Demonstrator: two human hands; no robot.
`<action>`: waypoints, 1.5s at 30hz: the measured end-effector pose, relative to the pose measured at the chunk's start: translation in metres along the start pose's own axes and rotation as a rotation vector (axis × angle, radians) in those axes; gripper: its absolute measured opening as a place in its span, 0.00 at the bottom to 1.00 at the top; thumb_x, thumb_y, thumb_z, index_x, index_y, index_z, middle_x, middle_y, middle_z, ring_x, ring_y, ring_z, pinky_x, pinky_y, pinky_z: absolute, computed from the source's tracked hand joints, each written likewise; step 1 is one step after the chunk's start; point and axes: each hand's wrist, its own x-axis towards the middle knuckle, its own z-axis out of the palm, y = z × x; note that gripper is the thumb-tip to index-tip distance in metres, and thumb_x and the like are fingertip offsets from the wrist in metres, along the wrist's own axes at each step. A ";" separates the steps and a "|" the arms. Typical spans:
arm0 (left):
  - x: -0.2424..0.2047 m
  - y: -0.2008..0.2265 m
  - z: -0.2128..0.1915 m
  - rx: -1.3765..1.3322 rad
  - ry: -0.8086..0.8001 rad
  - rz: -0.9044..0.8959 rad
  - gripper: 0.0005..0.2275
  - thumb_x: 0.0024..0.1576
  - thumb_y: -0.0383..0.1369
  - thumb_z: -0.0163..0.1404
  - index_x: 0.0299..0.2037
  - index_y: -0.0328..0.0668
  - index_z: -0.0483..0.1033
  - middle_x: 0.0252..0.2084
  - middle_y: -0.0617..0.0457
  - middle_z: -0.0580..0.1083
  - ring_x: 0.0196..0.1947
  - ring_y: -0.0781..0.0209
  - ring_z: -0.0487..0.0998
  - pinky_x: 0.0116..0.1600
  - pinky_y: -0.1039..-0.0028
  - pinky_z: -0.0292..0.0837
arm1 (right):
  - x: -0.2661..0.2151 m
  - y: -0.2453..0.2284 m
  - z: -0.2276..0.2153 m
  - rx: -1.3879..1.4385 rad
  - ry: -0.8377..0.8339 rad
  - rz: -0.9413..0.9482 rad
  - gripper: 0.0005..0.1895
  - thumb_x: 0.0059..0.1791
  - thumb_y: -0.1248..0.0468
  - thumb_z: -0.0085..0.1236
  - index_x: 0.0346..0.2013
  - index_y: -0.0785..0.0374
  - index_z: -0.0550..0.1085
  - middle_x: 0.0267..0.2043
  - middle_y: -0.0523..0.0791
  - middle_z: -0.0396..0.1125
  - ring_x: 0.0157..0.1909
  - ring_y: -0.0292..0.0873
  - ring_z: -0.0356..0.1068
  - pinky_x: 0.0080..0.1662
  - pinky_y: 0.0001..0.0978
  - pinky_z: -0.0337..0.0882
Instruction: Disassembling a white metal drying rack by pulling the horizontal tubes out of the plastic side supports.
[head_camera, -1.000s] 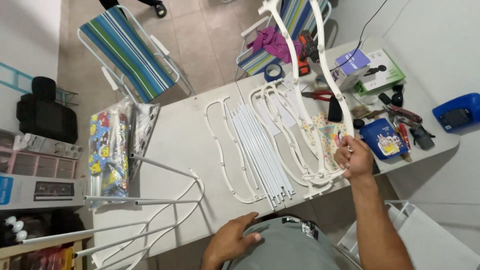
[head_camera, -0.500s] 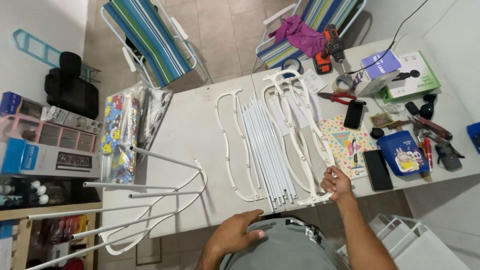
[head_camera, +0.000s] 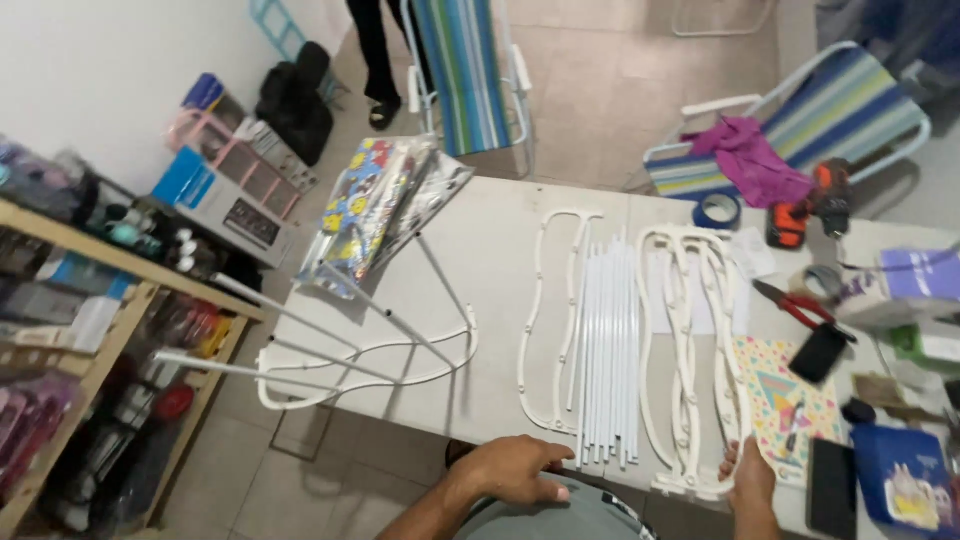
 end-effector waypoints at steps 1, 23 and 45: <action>-0.002 -0.001 -0.001 -0.015 -0.019 0.005 0.37 0.55 0.53 0.42 0.75 0.47 0.56 0.69 0.45 0.67 0.65 0.43 0.67 0.61 0.59 0.63 | 0.001 -0.003 0.000 -0.120 0.157 -0.076 0.24 0.61 0.44 0.49 0.45 0.65 0.72 0.26 0.42 0.60 0.23 0.36 0.55 0.22 0.30 0.52; -0.076 -0.413 0.065 -0.514 0.727 -0.478 0.29 0.55 0.55 0.53 0.64 0.51 0.72 0.66 0.54 0.73 0.66 0.59 0.73 0.68 0.67 0.66 | -0.251 -0.058 0.244 -1.324 -0.484 -0.149 0.30 0.51 0.50 0.57 0.66 0.54 0.70 0.70 0.44 0.66 0.69 0.47 0.69 0.59 0.43 0.73; -0.132 -0.359 -0.049 -0.645 0.993 -0.178 0.21 0.54 0.48 0.42 0.50 0.48 0.79 0.37 0.59 0.84 0.45 0.59 0.82 0.51 0.66 0.72 | -0.382 -0.019 0.336 -1.476 -0.551 -0.224 0.24 0.52 0.51 0.56 0.61 0.52 0.73 0.63 0.40 0.74 0.61 0.40 0.75 0.60 0.35 0.73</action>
